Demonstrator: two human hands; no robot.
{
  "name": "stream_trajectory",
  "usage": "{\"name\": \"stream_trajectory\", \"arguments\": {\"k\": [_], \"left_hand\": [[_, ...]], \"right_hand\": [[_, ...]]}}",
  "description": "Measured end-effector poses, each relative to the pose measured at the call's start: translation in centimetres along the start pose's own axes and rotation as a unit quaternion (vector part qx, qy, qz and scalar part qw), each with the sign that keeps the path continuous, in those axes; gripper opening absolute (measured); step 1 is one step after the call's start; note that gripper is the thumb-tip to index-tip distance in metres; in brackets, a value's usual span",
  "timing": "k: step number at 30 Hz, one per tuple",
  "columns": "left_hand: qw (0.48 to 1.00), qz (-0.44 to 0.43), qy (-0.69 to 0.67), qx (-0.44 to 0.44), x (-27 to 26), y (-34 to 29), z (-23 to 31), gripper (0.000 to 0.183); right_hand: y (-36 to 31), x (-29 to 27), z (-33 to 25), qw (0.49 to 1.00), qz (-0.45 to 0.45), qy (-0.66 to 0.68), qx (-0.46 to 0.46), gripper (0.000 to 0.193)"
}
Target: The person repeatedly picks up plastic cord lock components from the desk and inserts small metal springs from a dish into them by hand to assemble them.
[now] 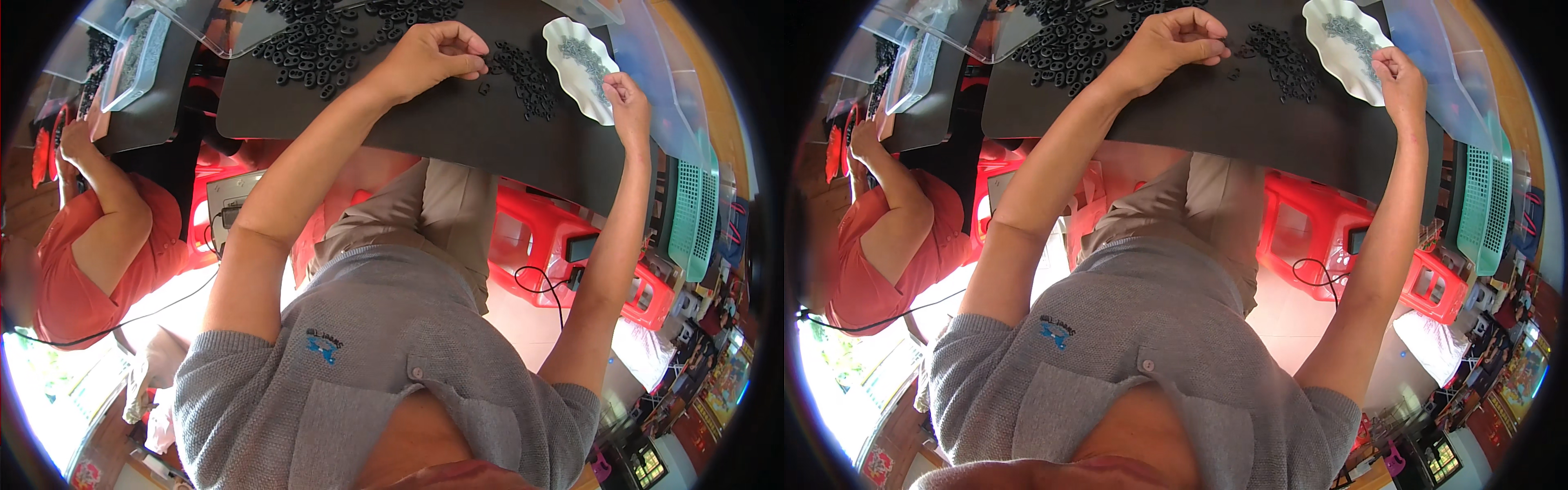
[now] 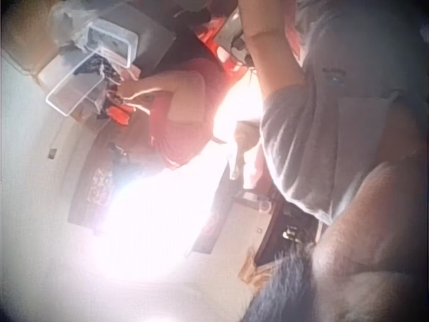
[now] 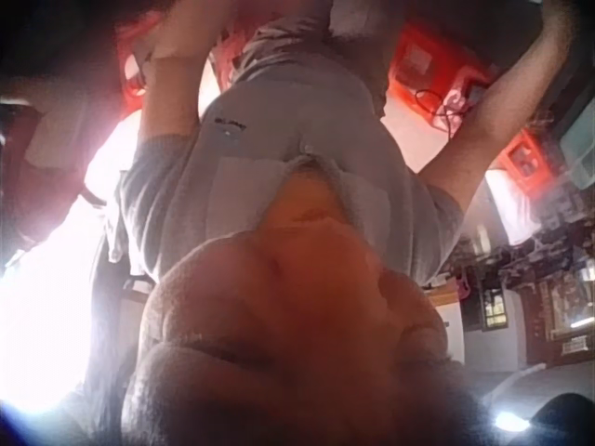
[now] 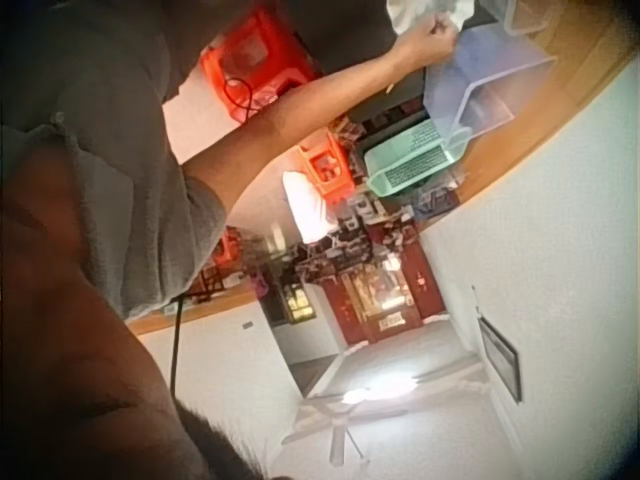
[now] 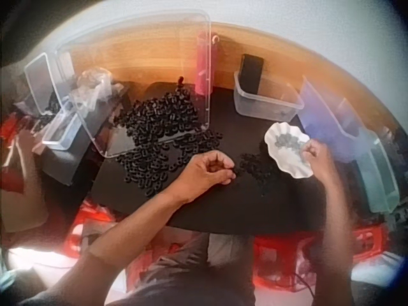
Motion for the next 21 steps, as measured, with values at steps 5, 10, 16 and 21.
{"name": "stream_trajectory", "arguments": {"k": [5,10,16,21], "left_hand": [[0.987,-0.008,-0.152,-0.054,-0.1,0.3,-0.4,0.014],[0.987,-0.01,-0.15,-0.059,-0.5,0.3,-0.6,0.012],[0.994,0.003,-0.097,-0.046,-0.2,-0.3,0.6,0.013],[0.997,0.016,-0.065,-0.045,-0.7,0.1,-0.2,0.014]], "right_hand": [[-0.5,0.2,-0.1,0.998,0.021,-0.053,0.012,0.012],[-0.3,1.3,-1.0,0.988,0.034,0.15,0.022,0.014],[0.7,2.9,-0.2,0.986,0.045,0.16,0.03,0.015],[1.2,3.2,0.3,0.997,0.015,0.073,0.015,0.016]]}}
Point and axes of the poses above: each hand's wrist, its own y-axis towards the middle knuckle, its own x-axis out of the palm, z = x × y, the point moved 2 cm from there along y, towards the middle knuckle, and after that the axes turned 3 degrees about -x, right-handed, at the moved point
